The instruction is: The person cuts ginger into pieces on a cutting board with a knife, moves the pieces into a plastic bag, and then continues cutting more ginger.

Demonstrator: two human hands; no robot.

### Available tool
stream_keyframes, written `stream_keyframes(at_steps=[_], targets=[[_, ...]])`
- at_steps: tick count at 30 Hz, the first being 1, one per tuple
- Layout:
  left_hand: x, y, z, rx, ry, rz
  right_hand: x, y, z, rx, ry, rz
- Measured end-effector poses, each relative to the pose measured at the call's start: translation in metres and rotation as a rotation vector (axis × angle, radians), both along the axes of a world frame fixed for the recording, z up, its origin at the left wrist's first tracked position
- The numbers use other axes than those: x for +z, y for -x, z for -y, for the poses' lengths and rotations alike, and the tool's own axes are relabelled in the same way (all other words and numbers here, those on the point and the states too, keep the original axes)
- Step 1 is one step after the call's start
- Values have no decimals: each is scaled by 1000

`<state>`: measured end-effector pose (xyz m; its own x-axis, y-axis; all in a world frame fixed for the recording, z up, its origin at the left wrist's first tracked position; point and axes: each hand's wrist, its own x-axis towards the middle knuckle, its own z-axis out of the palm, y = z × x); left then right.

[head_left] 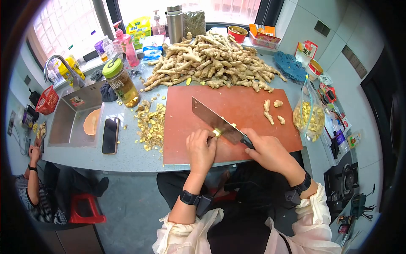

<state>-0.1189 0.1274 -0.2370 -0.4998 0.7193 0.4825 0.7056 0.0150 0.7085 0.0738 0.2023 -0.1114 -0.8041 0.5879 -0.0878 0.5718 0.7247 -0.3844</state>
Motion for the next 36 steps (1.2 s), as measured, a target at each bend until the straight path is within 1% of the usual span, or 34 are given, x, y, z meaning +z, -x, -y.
stream_keyframes(at_steps=[6, 11, 15, 18, 20, 22, 23, 24, 26, 31, 36], targets=[[2, -1, 1, 6, -3, -9, 1, 2, 4, -15, -21, -6], [2, -1, 0, 0, -12, 0, -6, 3, 10, 42, -172, 6], [0, 1, -1, -10, -41, 18, -5, 13, 16, 57, -184, 56], [-1, 0, -1, -6, -34, 9, -23, 22, 11, 70, -192, 46], [1, 2, -2, 2, -32, -2, -40, 30, 6, 34, -195, -6], [2, 1, 0, 2, -22, 1, -42, 32, -1, -3, -154, -19], [2, 0, 1, 4, -21, 1, -41, 32, -3, -46, -112, -34], [0, 1, 0, 3, -36, -10, -40, 29, -5, -44, -112, -36], [-1, 2, -1, 4, -58, -29, -35, 20, -11, -23, -12, -104], [-2, 0, -1, 6, -48, -2, -10, 6, -3, -24, -9, -57], [-3, 0, 0, 6, -50, -6, -1, 1, 1, -12, -15, -22]])
